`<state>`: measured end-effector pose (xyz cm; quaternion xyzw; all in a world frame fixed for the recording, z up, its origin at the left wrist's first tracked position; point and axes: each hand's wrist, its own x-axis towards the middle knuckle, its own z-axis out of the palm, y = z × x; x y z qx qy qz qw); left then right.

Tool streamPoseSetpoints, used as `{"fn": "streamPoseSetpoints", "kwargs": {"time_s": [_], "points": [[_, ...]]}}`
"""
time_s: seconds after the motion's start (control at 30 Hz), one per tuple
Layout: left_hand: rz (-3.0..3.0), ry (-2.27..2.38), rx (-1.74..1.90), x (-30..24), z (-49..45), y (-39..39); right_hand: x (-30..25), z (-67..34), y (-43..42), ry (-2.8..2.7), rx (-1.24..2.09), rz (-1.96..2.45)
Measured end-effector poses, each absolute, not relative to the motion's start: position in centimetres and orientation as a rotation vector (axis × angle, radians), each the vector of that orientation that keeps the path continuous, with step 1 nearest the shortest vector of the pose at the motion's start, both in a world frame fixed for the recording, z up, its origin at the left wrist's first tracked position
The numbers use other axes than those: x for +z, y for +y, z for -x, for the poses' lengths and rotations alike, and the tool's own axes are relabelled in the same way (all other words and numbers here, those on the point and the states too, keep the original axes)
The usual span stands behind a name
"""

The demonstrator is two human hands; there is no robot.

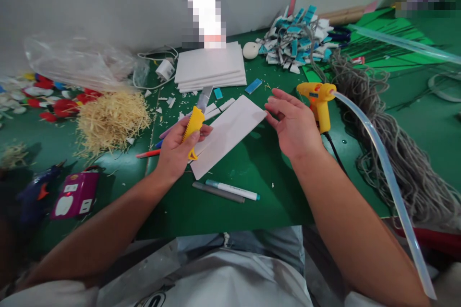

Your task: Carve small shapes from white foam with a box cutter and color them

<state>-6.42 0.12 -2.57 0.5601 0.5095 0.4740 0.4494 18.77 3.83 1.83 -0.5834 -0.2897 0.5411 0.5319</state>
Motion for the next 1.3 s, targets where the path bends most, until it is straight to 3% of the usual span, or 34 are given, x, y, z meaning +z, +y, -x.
{"fn": "streamPoseSetpoints", "kwargs": {"time_s": [0.2,0.5,0.87,1.3], "points": [[-1.443,1.296,1.211,-2.7,6.4,-0.1,1.7,-16.8,3.0,-0.662,1.646,1.306],[-1.679,1.424,1.259,-0.7,7.8,1.0,1.3,-16.2,2.7,-0.835,1.554,1.166],[-1.143,1.242,0.938,-0.1,5.8,0.9,2.8,-15.9,1.8,-0.952,1.632,1.058],[-0.912,1.142,0.881,3.6,5.5,-0.1,2.2,-16.0,2.0,-0.838,1.710,0.873]]}}
